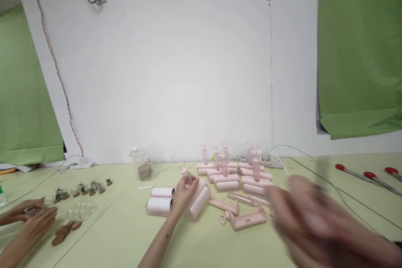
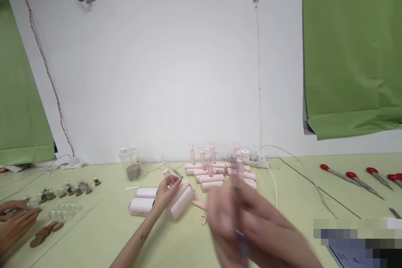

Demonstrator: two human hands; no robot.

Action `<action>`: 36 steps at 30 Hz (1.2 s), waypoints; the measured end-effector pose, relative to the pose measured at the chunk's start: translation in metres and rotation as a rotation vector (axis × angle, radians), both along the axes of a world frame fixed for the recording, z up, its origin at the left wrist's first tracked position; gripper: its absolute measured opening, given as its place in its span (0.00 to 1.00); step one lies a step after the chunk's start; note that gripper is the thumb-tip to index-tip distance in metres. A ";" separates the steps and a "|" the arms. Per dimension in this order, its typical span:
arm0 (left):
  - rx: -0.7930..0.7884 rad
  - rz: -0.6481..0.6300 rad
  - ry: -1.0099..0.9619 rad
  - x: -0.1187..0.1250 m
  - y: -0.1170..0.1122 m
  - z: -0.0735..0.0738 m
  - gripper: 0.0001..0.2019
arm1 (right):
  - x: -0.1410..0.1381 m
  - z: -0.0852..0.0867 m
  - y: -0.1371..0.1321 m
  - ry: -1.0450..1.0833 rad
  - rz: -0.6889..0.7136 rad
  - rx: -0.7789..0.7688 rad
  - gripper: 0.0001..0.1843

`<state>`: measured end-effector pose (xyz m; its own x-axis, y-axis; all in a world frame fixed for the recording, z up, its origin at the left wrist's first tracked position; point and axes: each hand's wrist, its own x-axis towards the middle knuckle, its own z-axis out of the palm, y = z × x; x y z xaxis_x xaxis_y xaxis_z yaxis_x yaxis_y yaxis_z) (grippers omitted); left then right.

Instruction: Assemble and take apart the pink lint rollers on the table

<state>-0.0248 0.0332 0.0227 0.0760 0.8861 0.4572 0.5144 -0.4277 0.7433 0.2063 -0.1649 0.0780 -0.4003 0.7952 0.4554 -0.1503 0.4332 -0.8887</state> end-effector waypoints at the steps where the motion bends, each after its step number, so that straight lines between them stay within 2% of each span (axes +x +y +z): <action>1: 0.012 -0.033 -0.029 -0.001 -0.010 -0.002 0.14 | -0.019 0.017 0.011 -0.065 -0.020 0.012 0.17; 2: 0.019 -0.065 -0.050 0.000 -0.019 -0.004 0.15 | -0.038 0.029 0.023 -0.140 -0.081 0.061 0.15; 4: 0.026 -0.116 -0.068 0.003 -0.033 -0.007 0.15 | -0.069 0.039 0.046 -0.365 -0.341 0.188 0.13; 7: 0.035 -0.161 -0.044 0.007 -0.045 -0.009 0.16 | -0.090 0.026 0.069 -0.758 -0.620 0.321 0.13; 9: 0.048 -0.159 -0.021 0.008 -0.046 -0.012 0.16 | -0.090 0.015 0.076 -0.902 -0.680 0.343 0.15; 11: 0.068 -0.132 0.002 0.007 -0.044 -0.015 0.14 | -0.088 0.009 0.078 -0.954 -0.716 0.341 0.15; 15: 0.108 -0.061 0.064 0.003 -0.039 -0.017 0.12 | -0.086 0.011 0.076 -0.984 -0.733 0.316 0.13; 20: 0.167 -0.031 0.183 0.000 -0.042 -0.011 0.10 | -0.090 0.007 0.078 -0.927 -0.772 0.309 0.12; 23: 0.242 -0.129 0.305 0.002 -0.046 -0.009 0.05 | -0.095 -0.002 0.080 -0.874 -0.797 0.406 0.18; 25: 0.288 -0.222 0.391 0.006 -0.048 -0.011 0.05 | -0.099 -0.009 0.083 -0.925 -0.824 0.475 0.21; 28: 0.339 -0.301 0.485 0.010 -0.050 -0.017 0.06 | -0.099 -0.016 0.090 -1.088 -0.873 0.486 0.15; 30: 0.356 -0.332 0.531 0.010 -0.050 -0.019 0.07 | -0.095 -0.017 0.093 -1.161 -0.840 0.478 0.11; 32: 0.356 -0.371 0.573 0.007 -0.050 -0.020 0.08 | -0.089 -0.015 0.096 -1.164 -0.744 0.465 0.06; 36: 0.316 -0.410 0.636 0.001 -0.050 -0.016 0.07 | -0.081 -0.011 0.098 -1.075 -0.583 0.400 0.06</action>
<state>-0.0236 -0.0163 0.0070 0.6948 0.5683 0.4407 0.5545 -0.8136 0.1749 0.1252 -0.0672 0.0675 -0.3543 0.8596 0.3682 0.8575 0.4557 -0.2388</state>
